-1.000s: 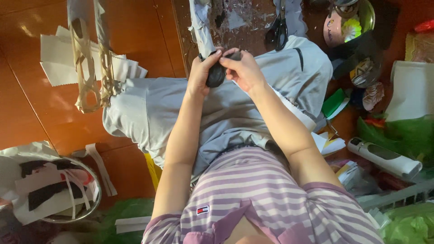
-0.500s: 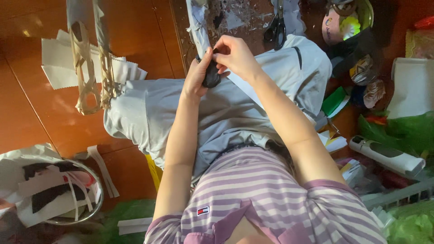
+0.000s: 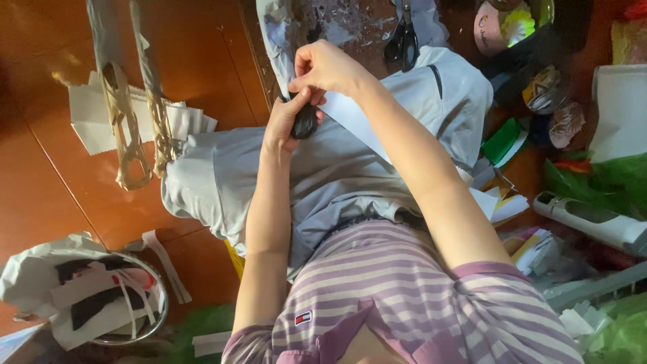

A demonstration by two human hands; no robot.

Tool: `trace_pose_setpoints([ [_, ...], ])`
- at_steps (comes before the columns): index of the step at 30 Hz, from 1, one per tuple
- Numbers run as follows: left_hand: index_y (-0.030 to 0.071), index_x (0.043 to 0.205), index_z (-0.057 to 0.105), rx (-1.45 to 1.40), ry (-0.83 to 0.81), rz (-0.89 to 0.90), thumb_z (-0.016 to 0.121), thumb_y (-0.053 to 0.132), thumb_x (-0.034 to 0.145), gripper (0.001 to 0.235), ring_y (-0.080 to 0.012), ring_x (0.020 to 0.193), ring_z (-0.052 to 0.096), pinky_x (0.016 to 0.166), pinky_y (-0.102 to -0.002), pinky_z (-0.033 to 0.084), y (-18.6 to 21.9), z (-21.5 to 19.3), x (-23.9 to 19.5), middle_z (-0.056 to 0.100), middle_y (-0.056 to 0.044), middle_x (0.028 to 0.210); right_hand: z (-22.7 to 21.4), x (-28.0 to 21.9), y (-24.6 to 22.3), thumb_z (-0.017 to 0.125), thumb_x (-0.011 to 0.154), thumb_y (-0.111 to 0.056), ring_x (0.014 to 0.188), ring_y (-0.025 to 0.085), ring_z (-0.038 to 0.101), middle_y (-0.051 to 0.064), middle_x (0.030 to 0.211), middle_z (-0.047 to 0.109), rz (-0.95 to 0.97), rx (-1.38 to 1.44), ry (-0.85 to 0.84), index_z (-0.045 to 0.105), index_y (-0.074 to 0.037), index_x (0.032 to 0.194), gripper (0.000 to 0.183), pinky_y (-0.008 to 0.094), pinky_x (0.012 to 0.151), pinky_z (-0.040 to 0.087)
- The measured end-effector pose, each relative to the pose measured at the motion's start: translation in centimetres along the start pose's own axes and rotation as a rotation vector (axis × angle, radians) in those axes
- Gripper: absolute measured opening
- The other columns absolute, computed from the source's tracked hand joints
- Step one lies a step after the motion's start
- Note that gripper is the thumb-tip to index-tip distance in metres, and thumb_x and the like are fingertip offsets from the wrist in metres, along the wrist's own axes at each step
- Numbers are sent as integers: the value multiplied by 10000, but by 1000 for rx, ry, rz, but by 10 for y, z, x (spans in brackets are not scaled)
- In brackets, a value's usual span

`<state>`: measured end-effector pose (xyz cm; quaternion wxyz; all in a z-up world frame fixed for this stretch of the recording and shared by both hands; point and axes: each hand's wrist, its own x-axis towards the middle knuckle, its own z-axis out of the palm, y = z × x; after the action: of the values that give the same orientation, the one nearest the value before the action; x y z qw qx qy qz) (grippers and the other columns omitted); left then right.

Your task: Creating a paper-mache giraffe by applying paper strips and adhesive to a structural frame.

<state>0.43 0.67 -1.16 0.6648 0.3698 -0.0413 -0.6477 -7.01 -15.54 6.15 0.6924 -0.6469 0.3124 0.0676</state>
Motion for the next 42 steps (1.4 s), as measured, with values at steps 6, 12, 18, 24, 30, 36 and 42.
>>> trace_pose_setpoints([
  [6, 21, 988, 636, 2, 113, -18, 762, 182, 949, 208, -221, 619, 643, 550, -355, 551, -2, -4, 2, 633, -101, 803, -7, 21, 56, 781, 985, -200, 578, 189, 598, 96, 683, 622, -186, -88, 36, 636, 9, 865, 281, 345, 537, 488],
  [12, 29, 1281, 569, -34, 198, -45, 702, 113, 931, 383, -222, 590, 638, 533, -364, 546, 6, 13, -2, 617, -114, 776, -26, -27, 123, 804, 837, -381, 925, 408, 674, 212, 991, 716, 29, -936, 266, 546, -82, 1278, 592, 504, 770, 508],
  [18, 39, 1476, 435, -16, 118, 17, 690, 101, 932, 604, -236, 627, 670, 554, -370, 567, 3, 7, -2, 697, -169, 990, -19, -40, 175, 750, 807, -219, 972, 423, 667, 216, 1018, 710, -166, -566, 490, 507, -84, 1394, 649, 497, 813, 516],
  [24, 59, 1473, 386, 21, 201, -42, 683, 114, 909, 640, -231, 625, 685, 553, -356, 575, 4, 7, -1, 709, -223, 1122, -16, -29, 178, 644, 961, -311, 830, 415, 684, 195, 854, 702, -152, -476, 475, 654, -91, 974, 221, 516, 692, 501],
  [30, -41, 1337, 572, -1, 174, -77, 670, 123, 888, 488, -214, 641, 693, 579, -336, 592, 5, 2, 2, 739, -181, 1050, -18, -44, 167, 721, 798, -237, 838, 379, 689, 169, 845, 713, -223, -487, 356, 637, -77, 982, 258, 485, 693, 505],
  [36, -65, 1133, 652, -3, 223, -84, 715, 134, 920, 299, -230, 649, 676, 581, -353, 575, -6, -15, 7, 672, -124, 826, -16, -47, 165, 757, 778, -198, 857, 344, 702, 153, 874, 714, -93, -422, 377, 637, -75, 1047, 319, 462, 726, 516],
  [42, -21, 1022, 656, -104, 256, -124, 736, 118, 882, 213, -216, 626, 670, 579, -351, 578, 0, 1, 4, 657, -91, 769, -13, -57, 165, 664, 932, -190, 894, 428, 661, 218, 899, 693, -168, -485, 412, 618, -47, 1002, 166, 506, 737, 497],
])
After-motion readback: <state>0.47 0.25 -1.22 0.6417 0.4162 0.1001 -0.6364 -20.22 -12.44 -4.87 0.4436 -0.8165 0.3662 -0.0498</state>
